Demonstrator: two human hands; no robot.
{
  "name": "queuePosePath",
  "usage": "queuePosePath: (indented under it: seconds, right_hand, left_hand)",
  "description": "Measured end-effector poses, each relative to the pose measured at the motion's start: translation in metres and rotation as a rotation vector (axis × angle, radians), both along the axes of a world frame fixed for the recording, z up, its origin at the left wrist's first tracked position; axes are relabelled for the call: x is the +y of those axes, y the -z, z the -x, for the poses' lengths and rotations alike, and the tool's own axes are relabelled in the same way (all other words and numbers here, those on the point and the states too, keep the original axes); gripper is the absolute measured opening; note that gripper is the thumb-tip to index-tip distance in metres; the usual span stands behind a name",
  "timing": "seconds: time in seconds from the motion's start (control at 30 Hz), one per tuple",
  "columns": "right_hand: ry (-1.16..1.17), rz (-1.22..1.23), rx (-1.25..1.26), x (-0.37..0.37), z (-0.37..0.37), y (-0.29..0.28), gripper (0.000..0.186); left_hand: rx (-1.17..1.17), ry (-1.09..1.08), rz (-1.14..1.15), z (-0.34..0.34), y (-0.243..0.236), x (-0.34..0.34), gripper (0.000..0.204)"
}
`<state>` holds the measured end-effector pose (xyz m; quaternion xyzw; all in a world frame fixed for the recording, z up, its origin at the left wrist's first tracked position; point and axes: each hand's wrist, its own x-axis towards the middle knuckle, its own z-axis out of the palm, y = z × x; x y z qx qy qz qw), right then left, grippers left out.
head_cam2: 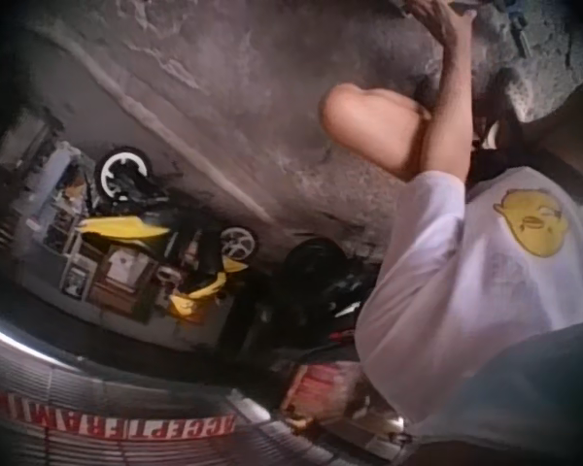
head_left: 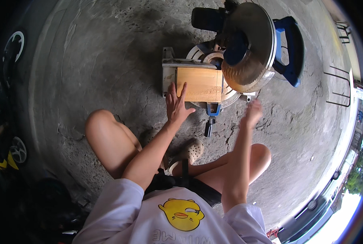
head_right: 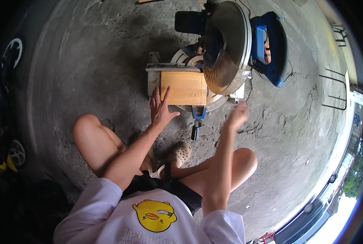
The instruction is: The person measures and marks a rectangular wooden board using a tape measure, marker, and speed square. They then move to a miter saw, position the board, and cut it along the marked line. Finally, they return to the table and place the cut pieces down.
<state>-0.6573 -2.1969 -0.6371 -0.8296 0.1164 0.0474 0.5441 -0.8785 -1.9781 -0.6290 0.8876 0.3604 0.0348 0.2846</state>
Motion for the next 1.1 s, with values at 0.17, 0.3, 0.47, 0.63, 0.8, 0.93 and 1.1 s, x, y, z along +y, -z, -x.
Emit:
queuePosePath:
  seconds: [0.17, 0.3, 0.47, 0.63, 0.8, 0.93, 1.1]
  right_hand:
    - [-0.337, -0.129, -0.309, 0.082, -0.102, -0.257, 0.070]
    - [-0.770, 0.401, -0.144, 0.189, -0.153, -0.296, 0.067]
    - [-0.985, 0.570, -0.150, 0.199, -0.202, -0.283, 0.046]
    - [-1.042, 0.723, -0.454, 0.133, -0.225, -0.280, 0.042]
    - [-0.696, 0.800, -0.577, 0.092, -0.094, -0.245, 0.042]
    - [-0.489, 0.799, -0.640, 0.067, -0.044, -0.202, 0.049]
    - [-0.301, 0.711, -0.665, 0.063, -0.010, -0.172, 0.051]
  left_hand:
    - [-0.017, 0.095, -0.082, -0.007, 0.021, 0.024, 0.123]
    - [-0.049, 0.082, -0.122, -0.016, 0.046, 0.019, 0.120]
    - [-0.155, 0.028, -0.116, -0.012, 0.055, 0.018, 0.118]
    - [-0.244, 0.017, -0.069, -0.012, 0.056, 0.018, 0.118]
    - [-0.258, -0.256, 0.083, -0.022, 0.033, -0.015, 0.119]
    - [-0.464, -0.907, 0.440, -0.017, 0.021, -0.079, 0.084]
    - [-0.697, -1.212, 1.231, -0.045, 0.046, -0.104, 0.061]
